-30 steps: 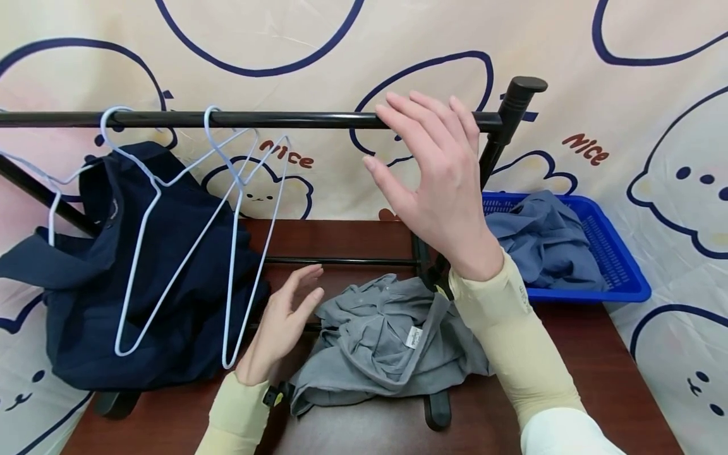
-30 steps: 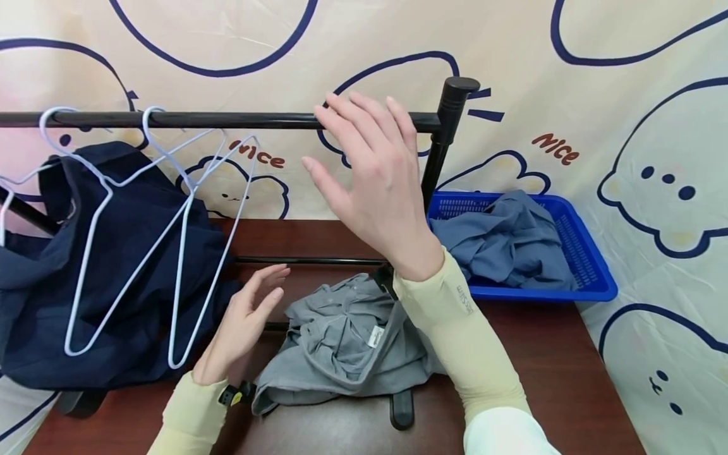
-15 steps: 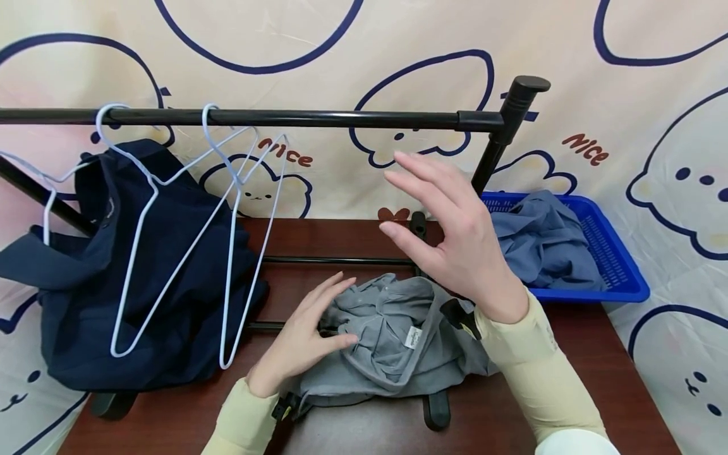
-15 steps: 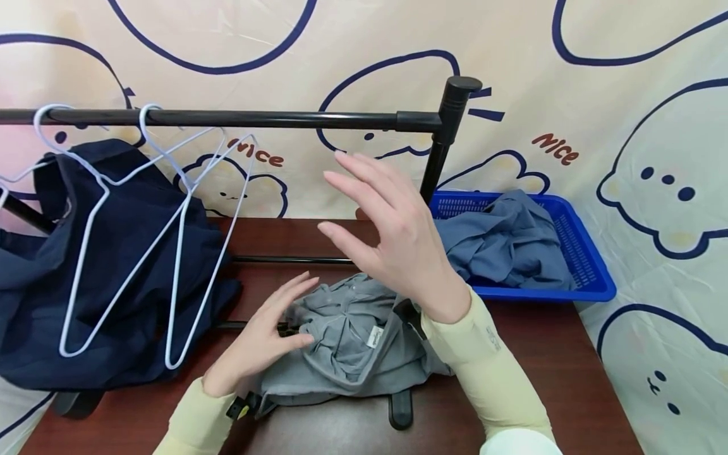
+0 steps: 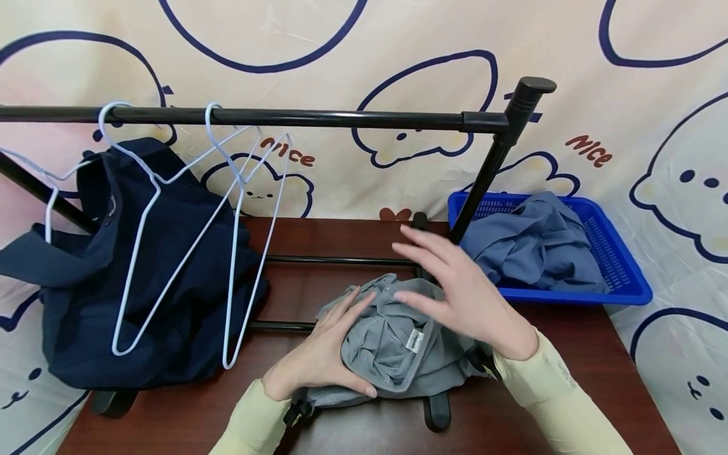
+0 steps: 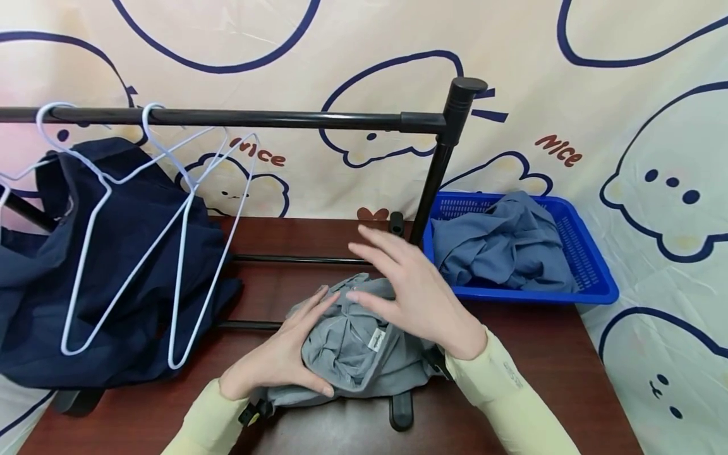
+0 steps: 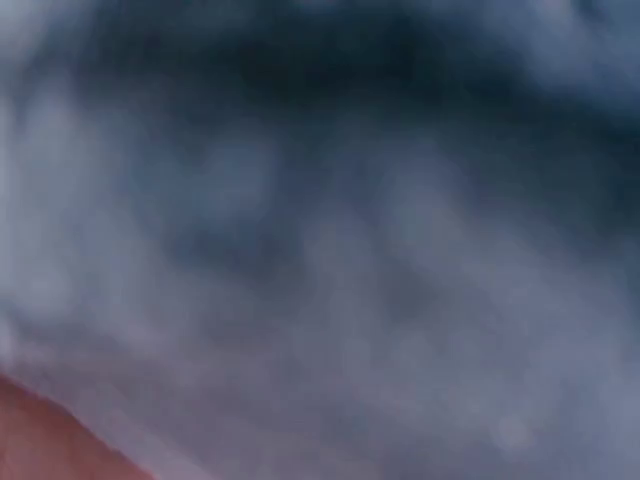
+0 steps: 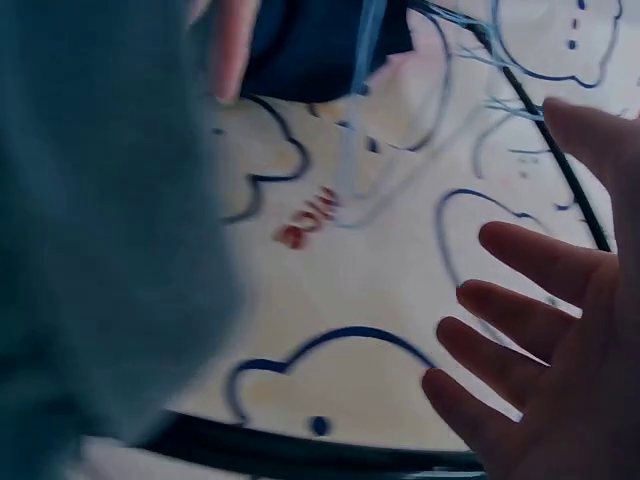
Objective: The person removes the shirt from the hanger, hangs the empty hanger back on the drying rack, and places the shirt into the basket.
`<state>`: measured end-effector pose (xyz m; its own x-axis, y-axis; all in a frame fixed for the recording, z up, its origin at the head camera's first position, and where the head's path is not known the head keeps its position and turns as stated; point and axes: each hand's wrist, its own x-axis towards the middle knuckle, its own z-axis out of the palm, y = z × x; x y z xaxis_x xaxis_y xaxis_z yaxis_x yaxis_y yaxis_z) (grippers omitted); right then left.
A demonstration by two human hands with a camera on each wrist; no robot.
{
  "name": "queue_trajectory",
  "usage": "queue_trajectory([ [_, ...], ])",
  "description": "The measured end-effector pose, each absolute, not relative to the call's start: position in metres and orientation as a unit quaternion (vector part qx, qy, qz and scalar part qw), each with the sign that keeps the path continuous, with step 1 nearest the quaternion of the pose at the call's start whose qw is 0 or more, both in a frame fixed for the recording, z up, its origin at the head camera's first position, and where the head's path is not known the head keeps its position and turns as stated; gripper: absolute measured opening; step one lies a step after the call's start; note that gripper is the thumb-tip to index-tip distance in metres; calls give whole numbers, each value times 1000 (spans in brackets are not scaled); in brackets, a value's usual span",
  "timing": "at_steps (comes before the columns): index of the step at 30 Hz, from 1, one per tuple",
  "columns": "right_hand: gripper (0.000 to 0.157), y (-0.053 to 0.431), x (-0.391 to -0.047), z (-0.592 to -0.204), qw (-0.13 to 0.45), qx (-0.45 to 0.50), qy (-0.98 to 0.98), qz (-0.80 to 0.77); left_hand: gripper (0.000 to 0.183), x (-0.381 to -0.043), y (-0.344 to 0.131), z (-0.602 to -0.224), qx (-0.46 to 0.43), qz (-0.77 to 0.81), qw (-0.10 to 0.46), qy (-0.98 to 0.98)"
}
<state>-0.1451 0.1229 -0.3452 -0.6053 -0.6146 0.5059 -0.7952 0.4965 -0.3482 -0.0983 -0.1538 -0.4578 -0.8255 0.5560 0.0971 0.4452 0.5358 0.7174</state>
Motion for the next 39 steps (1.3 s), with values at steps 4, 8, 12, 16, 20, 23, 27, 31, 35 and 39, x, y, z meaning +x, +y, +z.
queue_trajectory([
  [4, 80, 133, -136, -373, 69, 382, -884, 259, 138, -98, -154, -462, 290, 357, 82, 884],
  [8, 100, 143, -128, -397, 25, 357, -901, 243, 144, -98, -153, -462, 292, 337, 95, 890],
  [12, 118, 150, -122, -417, -6, 343, -907, 242, 155, -97, -152, -464, 298, 288, 117, 902],
  [16, 128, 155, -118, -433, -50, 329, -910, 247, 160, -96, -148, -466, 301, 231, 135, 915],
  [20, 131, 156, -118, -448, -93, 323, -907, 253, 156, -98, -144, -470, 297, 202, 118, 926],
  [23, 130, 155, -120, -458, -105, 324, -906, 251, 143, -102, -141, -473, 298, 198, 90, 929],
  [27, 126, 154, -122, -465, -95, 325, -910, 240, 120, -109, -138, -476, 307, 188, 55, 931],
  [31, 120, 154, -122, -468, -75, 325, -915, 225, 96, -114, -136, -476, 310, 195, 48, 929],
  [35, 114, 155, -116, -463, -70, 301, -932, 190, 79, -117, -135, -478, 313, 218, 61, 922],
  [39, 110, 159, -111, -457, -99, 253, -949, 161, 70, -119, -136, -479, 320, 221, 59, 919],
])
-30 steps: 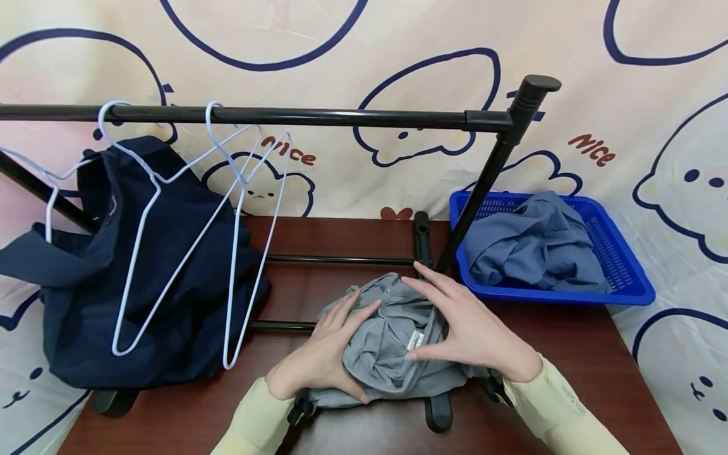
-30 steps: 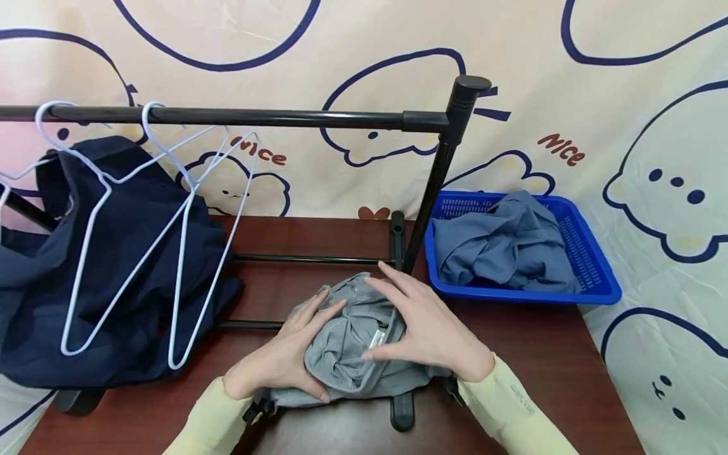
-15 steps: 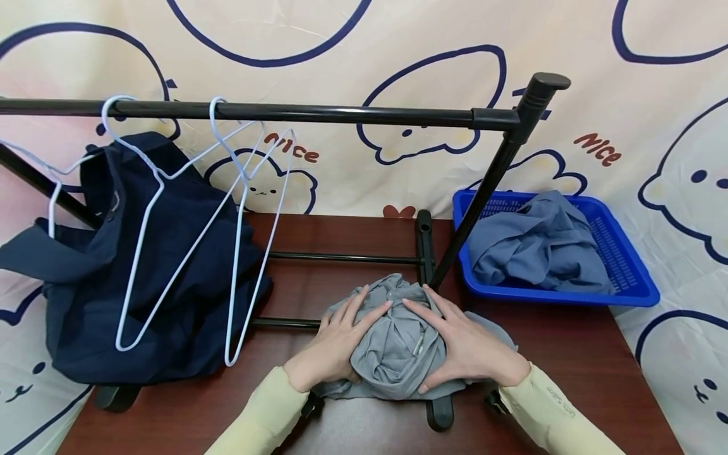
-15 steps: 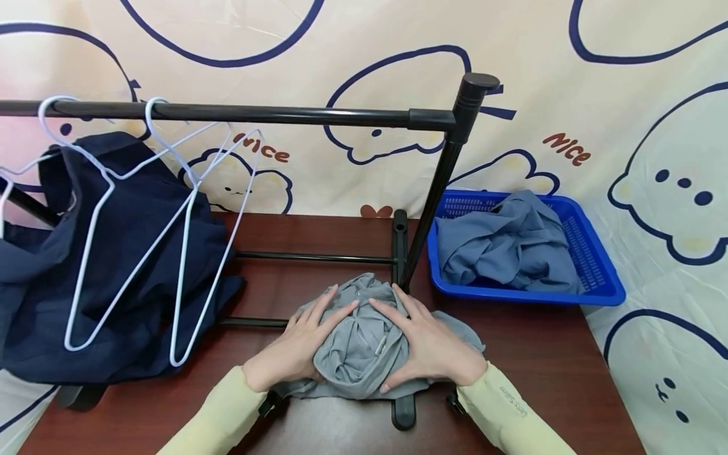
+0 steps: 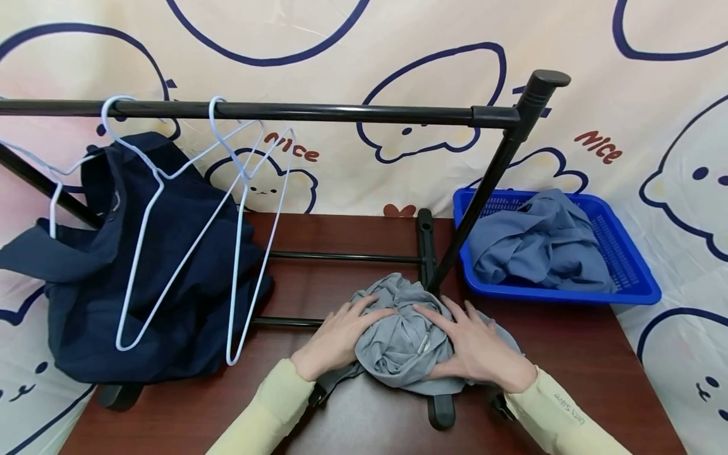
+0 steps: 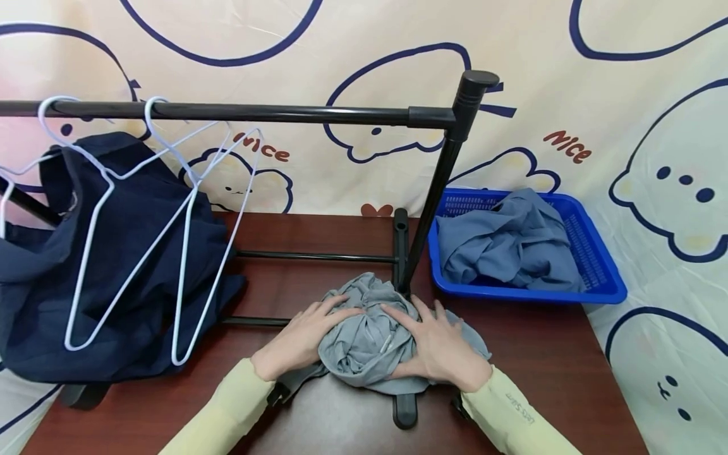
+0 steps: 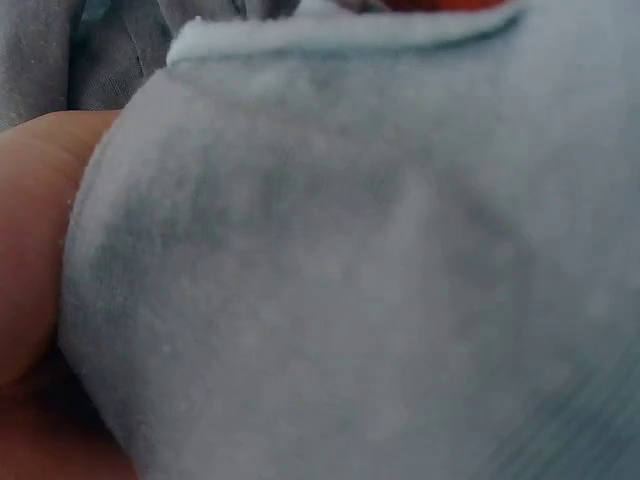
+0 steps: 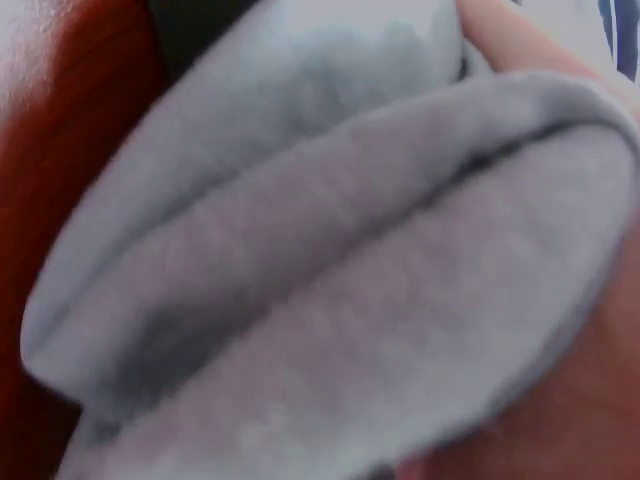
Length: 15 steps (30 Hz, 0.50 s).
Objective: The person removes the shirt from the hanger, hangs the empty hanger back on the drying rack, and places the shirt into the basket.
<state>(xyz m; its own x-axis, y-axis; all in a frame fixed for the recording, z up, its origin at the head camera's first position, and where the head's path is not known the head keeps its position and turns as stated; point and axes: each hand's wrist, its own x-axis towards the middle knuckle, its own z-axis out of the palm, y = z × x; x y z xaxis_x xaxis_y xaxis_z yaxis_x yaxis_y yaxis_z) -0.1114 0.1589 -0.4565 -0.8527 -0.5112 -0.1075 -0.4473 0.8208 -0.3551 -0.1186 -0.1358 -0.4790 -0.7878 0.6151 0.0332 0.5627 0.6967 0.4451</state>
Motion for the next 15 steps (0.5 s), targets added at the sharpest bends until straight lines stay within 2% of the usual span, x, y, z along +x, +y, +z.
queue_trajectory([
  [5, 106, 162, -112, -457, 151, -211, 949, -179, 65, -122, -136, -479, 318, 232, 63, 917],
  [15, 87, 158, -114, -463, 170, -228, 927, -243, 60, -123, -123, -484, 357, 289, 50, 887],
])
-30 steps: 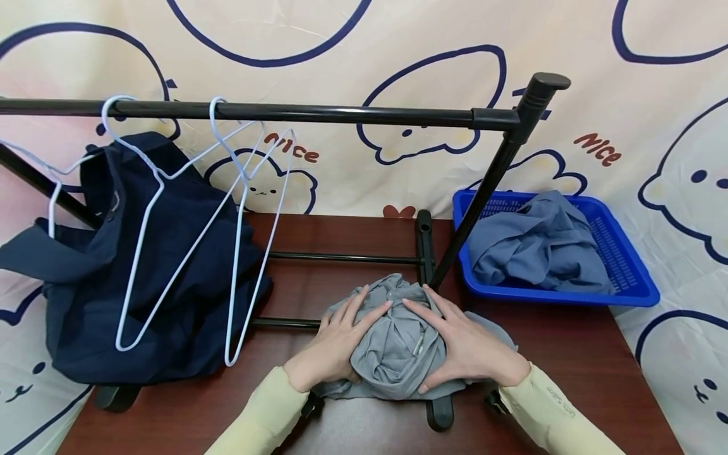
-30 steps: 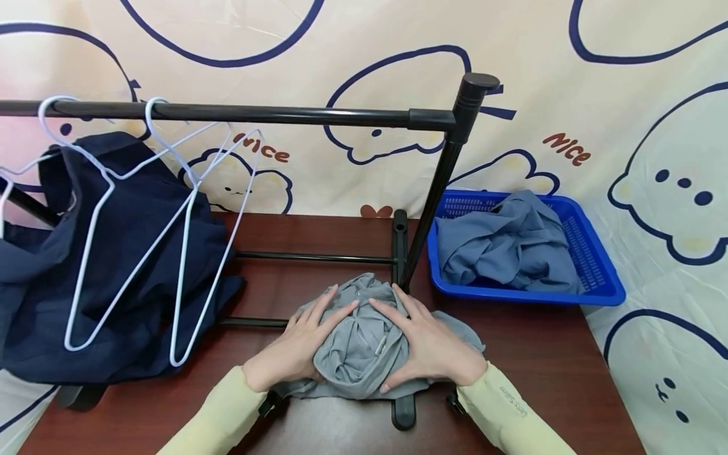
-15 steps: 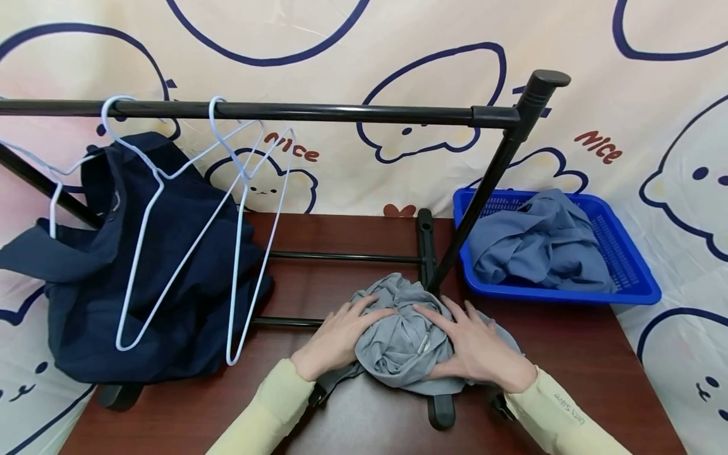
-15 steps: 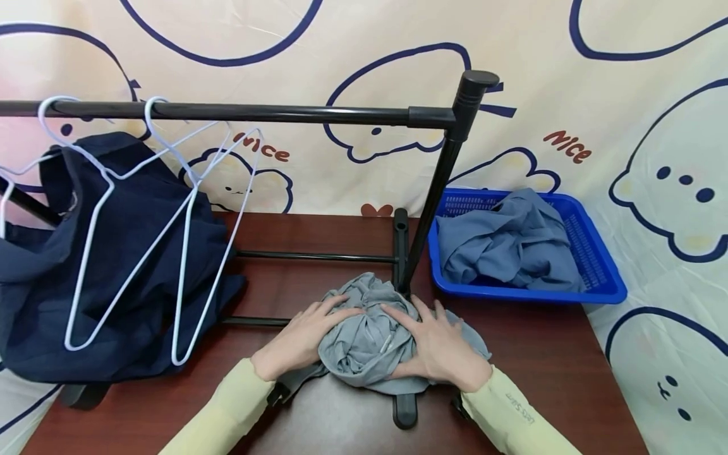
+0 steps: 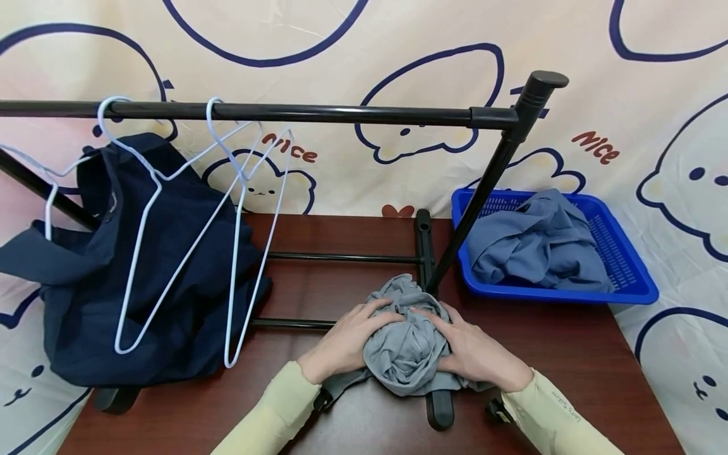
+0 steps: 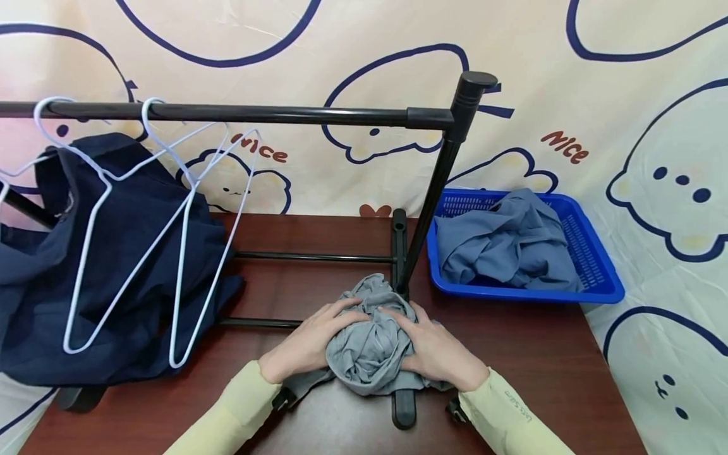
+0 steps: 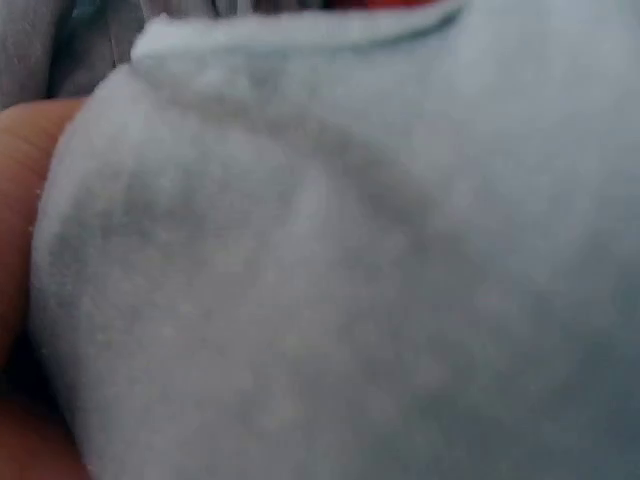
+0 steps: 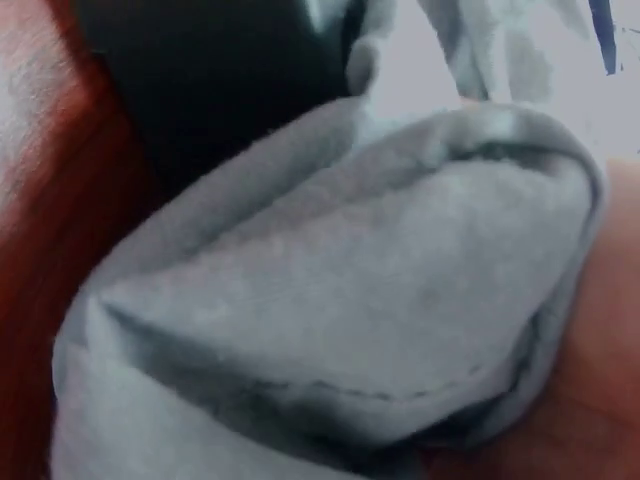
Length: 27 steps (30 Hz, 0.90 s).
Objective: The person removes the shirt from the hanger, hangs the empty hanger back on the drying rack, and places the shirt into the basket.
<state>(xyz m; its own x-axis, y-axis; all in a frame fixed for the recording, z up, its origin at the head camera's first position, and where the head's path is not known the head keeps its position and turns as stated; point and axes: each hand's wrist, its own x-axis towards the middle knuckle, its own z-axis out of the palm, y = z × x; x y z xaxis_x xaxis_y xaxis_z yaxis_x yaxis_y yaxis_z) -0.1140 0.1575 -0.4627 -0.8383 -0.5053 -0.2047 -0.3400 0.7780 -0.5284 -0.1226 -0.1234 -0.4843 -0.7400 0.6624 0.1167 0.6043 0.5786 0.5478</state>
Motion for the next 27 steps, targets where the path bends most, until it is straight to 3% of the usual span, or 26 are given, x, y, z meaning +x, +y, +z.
queue_trajectory([
  [4, 82, 157, -113, -460, 170, -234, 921, -260, 48, -122, -119, -485, 366, 313, 36, 876],
  [12, 63, 164, -111, -450, 112, -274, 914, -276, 29, -125, -106, -473, 395, 348, -7, 850],
  [27, 43, 196, -119, -391, 22, -306, 891, -336, 22, -135, -69, -440, 442, 438, -130, 772],
])
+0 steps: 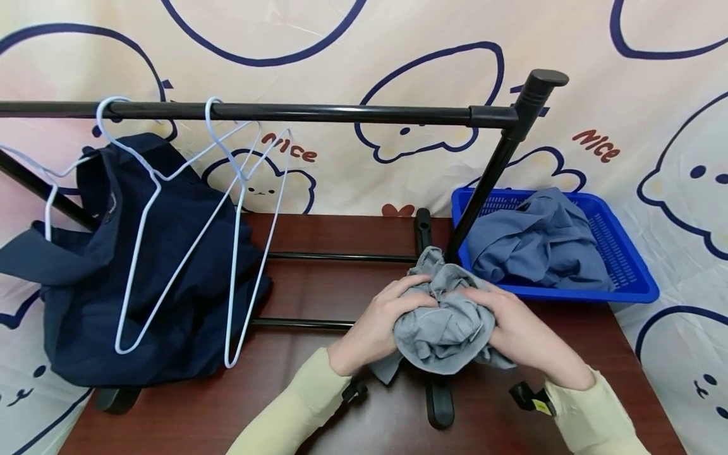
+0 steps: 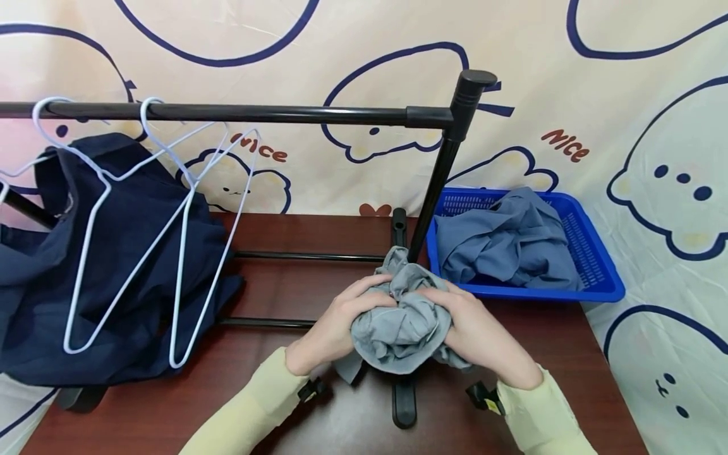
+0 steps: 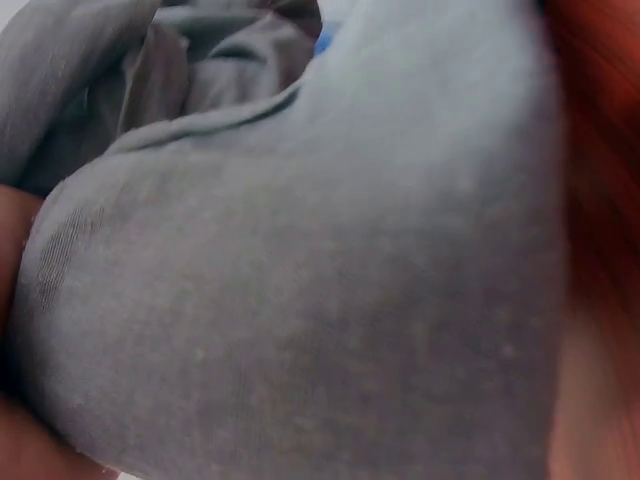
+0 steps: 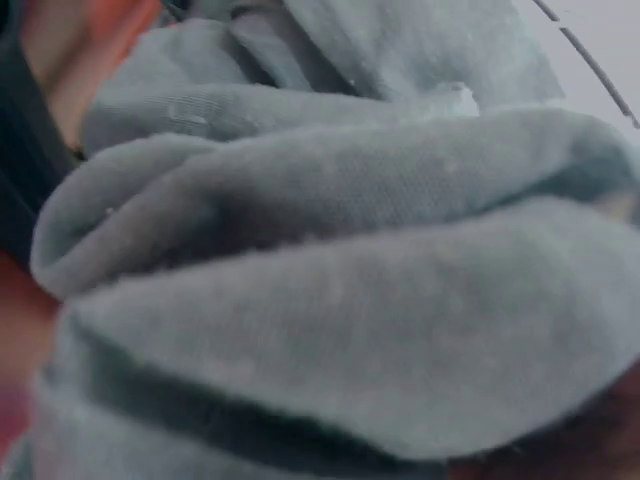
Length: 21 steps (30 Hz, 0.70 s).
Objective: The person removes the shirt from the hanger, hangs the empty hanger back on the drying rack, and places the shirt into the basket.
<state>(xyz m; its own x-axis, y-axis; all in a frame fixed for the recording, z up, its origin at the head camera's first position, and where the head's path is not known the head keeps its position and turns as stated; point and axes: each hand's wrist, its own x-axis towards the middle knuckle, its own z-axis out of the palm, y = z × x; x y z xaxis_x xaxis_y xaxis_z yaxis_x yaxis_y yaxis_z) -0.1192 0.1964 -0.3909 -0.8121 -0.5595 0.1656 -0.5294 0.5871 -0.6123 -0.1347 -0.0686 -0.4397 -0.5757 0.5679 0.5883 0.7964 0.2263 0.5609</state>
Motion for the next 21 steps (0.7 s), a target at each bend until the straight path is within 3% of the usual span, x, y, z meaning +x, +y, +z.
queue_trajectory([
  [11, 50, 236, -108, -337, -49, -282, 917, -276, 29, -139, -14, -417, -475, -470, 206, -715],
  [21, 55, 274, -113, -309, -202, -183, 926, -261, 37, -184, 47, -380, -531, -418, 226, -702],
])
